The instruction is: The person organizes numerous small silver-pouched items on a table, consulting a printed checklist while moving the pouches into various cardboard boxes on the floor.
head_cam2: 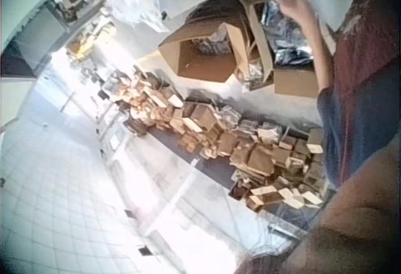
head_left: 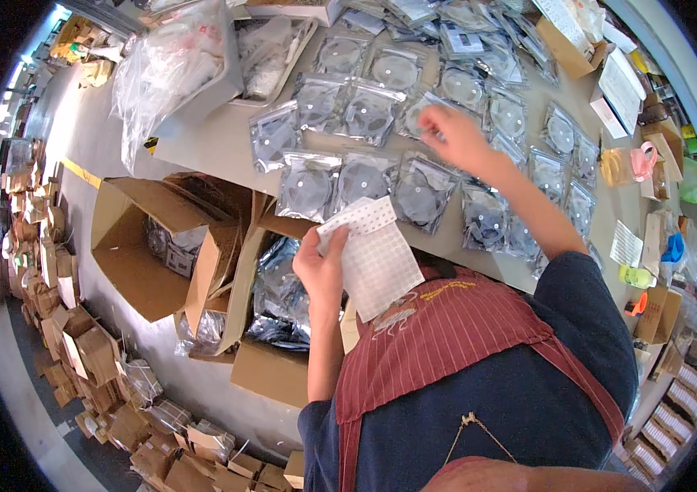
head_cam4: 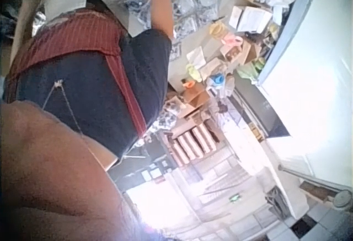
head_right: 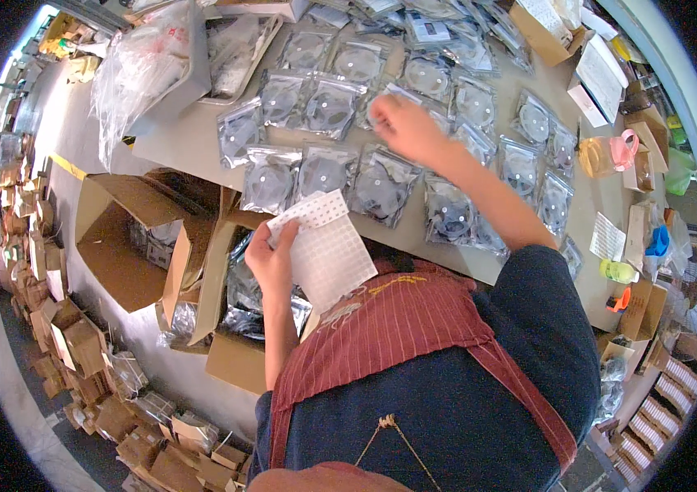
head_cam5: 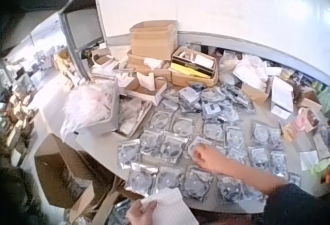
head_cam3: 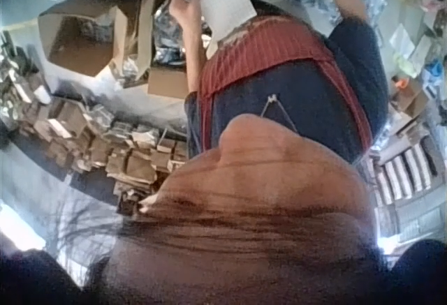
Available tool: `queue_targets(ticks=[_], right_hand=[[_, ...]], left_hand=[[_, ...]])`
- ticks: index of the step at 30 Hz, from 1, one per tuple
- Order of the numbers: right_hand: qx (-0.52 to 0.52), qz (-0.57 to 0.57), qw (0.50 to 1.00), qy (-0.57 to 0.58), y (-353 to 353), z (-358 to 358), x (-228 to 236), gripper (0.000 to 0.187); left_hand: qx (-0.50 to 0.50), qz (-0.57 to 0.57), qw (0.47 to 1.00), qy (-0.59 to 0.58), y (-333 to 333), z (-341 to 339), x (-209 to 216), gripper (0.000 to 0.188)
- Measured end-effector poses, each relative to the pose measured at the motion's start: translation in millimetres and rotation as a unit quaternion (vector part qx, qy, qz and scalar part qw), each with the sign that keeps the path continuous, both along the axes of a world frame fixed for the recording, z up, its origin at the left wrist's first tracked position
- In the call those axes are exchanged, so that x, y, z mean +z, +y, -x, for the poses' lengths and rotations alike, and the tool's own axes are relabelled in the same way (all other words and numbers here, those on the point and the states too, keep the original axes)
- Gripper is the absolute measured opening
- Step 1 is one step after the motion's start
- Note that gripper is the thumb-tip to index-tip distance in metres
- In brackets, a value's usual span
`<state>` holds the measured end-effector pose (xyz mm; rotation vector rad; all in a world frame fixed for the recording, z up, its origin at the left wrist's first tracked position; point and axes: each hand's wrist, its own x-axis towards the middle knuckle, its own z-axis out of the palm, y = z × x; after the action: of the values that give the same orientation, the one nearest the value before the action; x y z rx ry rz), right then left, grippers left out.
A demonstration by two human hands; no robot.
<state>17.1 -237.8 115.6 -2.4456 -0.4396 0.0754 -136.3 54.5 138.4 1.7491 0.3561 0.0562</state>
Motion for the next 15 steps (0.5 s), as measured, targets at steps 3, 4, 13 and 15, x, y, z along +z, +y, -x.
queue_targets(ticks=[3,4,13,15], right_hand=[[0.154,-0.080,0.984,-0.046,52,47,35,0.021],[0.164,-0.093,0.981,-0.047,64,59,39,0.019],[0.176,-0.108,0.972,-0.115,106,96,35,0.015],[0.171,-0.092,0.972,-0.132,109,101,30,0.016]], left_hand=[[-0.012,-0.069,0.996,-0.055,1,-1,-18,0.020],[-0.017,-0.088,0.995,-0.053,-1,-2,-11,0.021],[-0.043,-0.168,0.981,-0.091,-1,5,10,0.020],[-0.051,-0.175,0.978,-0.098,0,8,7,0.020]])
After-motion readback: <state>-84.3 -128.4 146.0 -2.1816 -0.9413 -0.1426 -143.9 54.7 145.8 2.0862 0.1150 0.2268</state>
